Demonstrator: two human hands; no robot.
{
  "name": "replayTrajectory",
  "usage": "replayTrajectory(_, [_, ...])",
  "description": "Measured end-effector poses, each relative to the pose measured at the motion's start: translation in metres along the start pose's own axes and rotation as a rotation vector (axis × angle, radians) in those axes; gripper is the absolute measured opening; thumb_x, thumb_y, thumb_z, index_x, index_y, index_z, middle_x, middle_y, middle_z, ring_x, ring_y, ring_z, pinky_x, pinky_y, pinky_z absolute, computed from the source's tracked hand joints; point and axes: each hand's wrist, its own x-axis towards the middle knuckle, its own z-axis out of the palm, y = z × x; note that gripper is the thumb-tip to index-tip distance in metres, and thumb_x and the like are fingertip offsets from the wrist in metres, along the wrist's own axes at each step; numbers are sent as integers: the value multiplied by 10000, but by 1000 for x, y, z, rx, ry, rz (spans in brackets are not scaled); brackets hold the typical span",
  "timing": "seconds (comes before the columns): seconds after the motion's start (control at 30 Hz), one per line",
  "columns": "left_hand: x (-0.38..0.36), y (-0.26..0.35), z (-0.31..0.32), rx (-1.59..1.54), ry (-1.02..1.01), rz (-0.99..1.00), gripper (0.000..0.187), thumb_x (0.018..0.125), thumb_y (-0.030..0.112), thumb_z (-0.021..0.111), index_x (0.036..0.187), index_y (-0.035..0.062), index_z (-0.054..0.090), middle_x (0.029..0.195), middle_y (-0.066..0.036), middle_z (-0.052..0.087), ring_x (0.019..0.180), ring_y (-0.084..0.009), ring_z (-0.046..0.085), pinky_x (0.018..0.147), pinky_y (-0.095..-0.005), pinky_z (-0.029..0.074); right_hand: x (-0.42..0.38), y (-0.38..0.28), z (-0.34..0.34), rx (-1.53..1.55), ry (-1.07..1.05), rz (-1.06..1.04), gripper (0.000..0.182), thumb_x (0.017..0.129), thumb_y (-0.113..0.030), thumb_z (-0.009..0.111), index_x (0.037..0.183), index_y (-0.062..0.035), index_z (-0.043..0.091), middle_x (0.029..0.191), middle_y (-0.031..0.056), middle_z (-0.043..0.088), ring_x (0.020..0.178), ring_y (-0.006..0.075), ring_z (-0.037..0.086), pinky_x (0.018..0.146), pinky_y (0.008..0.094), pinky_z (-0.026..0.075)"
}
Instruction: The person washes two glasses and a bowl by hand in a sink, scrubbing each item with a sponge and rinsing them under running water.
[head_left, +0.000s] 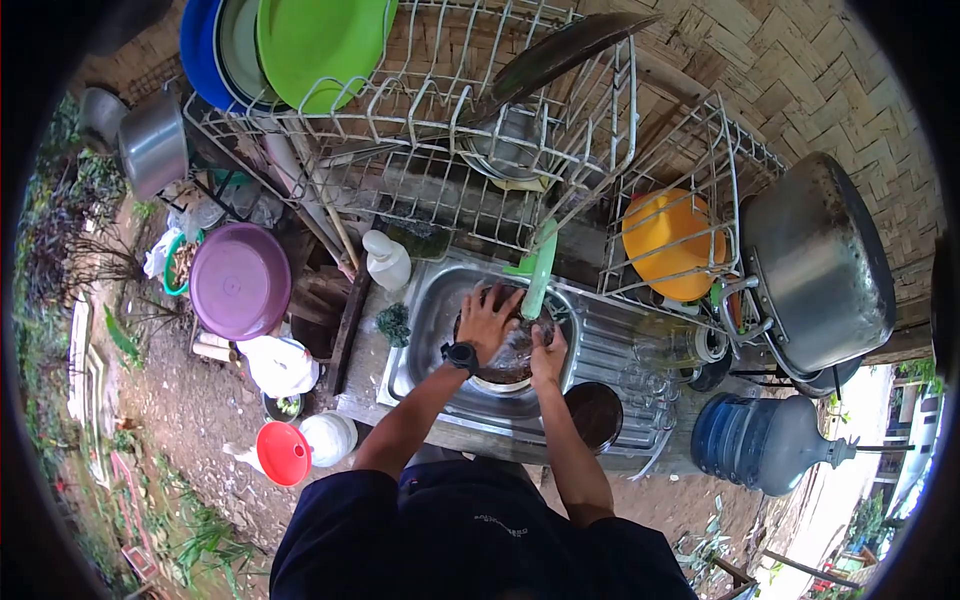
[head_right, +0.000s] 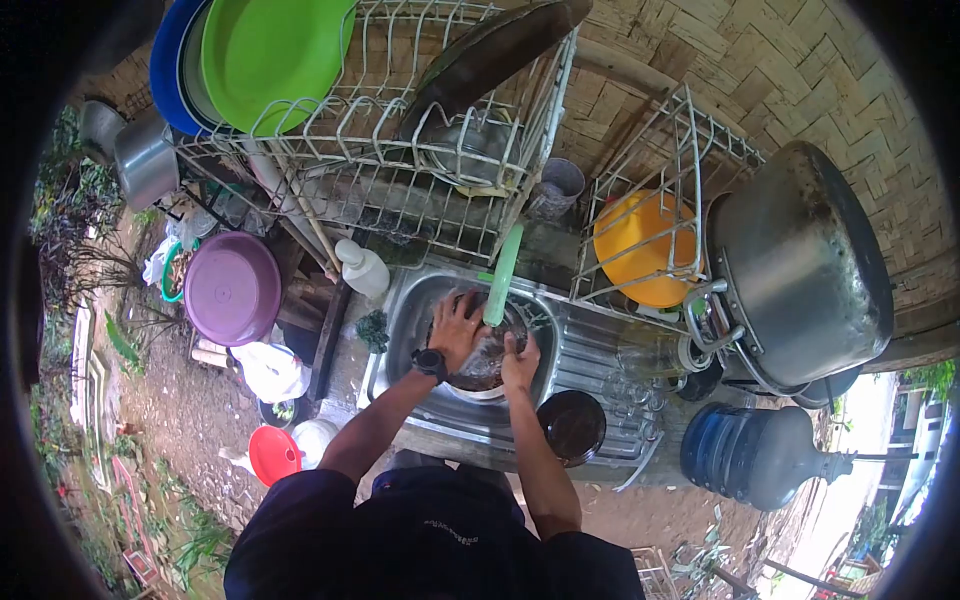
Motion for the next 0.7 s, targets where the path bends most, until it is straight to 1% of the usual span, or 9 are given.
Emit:
replayTrajectory(0.03, [1, 3, -1, 134, 43, 119, 484, 911, 370, 491, 1349, 187, 397, 1225, -138, 532, 1127, -357, 497, 904, -449, 435, 0, 2, 0, 6, 12, -25, 411, 862, -187, 661, 1198, 20, 545, 1065, 112, 632, 944, 179, 573, 848, 312, 445])
replayTrajectory(0.13, [-7, -14, 22, -214, -31, -219, 509, 908, 339, 510, 1378, 199, 372, 1190, -141, 550, 1037, -371, 555, 888, -439, 453, -1, -1, -7, 90, 61, -51, 358, 873, -178, 650, 1156, 24, 563, 1043, 90, 634, 901, 157, 574, 815, 295, 455])
replayTrajectory(0.17, [-9, -15, 22, -321, -71, -469, 504, 897, 347, 565, 1331, 115, 456, 1137, -107, 608, 905, -289, 620, 843, -382, 475, -6, -17, -10, 168, 81, -27, 348, 876, -178, 647, 1147, 24, 566, 1037, 84, 634, 891, 151, 573, 808, 290, 456])
replayTrajectory(0.3, [-27, -3, 43, -1435, 151, -886, 379, 847, 354, 679, 985, 1, 664, 949, -33, 660, 840, -101, 563, 756, -303, 462, -2, -31, 0, 382, 142, -5, 346, 880, -198, 650, 1133, 25, 576, 1024, 82, 638, 887, 145, 564, 815, 281, 452])
replayTrajectory(0.33, [-38, -2, 51, -1457, 142, -923, 371, 847, 338, 683, 1001, 2, 658, 950, -25, 656, 838, -100, 561, 759, -299, 457, 1, -32, 3, 418, 155, -4, 346, 878, -203, 653, 1127, 26, 579, 1019, 81, 640, 889, 144, 560, 821, 281, 450])
replayTrajectory(0.47, [-65, 8, 49, -1435, 233, -962, 343, 870, 319, 663, 1013, 8, 649, 942, -14, 650, 823, -91, 548, 755, -279, 440, 6, -46, 9, -573, 96, -338, 465, 881, -119, 562, 1302, 22, 421, 1258, 214, 516, 1108, 329, 537, 925, 399, 431])
replayTrajectory(0.5, [-67, 8, 48, -1413, 263, -961, 342, 875, 323, 656, 1012, 9, 649, 937, -15, 650, 821, -91, 548, 756, -279, 439, 13, -49, 11, -776, -19, -457, 560, 869, -124, 530, 1369, 11, 319, 1366, 259, 383, 1225, 398, 420, 983, 435, 387])
replayTrajectory(0.6, [-65, 4, 40, -1239, 217, -999, 409, 915, 386, 576, 1005, -8, 646, 911, -48, 663, 827, -116, 563, 766, -291, 446, 4, -58, 32, -984, -360, -610, 576, 867, -156, 540, 1372, 4, 316, 1389, 254, 360, 1271, 380, 380, 1027, 427, 354])
replayTrajectory(0.7, [-56, -5, 31, -979, 209, -991, 506, 949, 445, 478, 1048, -29, 626, 952, -111, 673, 881, -189, 605, 791, -324, 464, -5, -39, 24, -663, -661, -920, 527, 855, -202, 578, 1319, -9, 421, 1426, 194, 352, 1304, 344, 362, 1074, 437, 308])
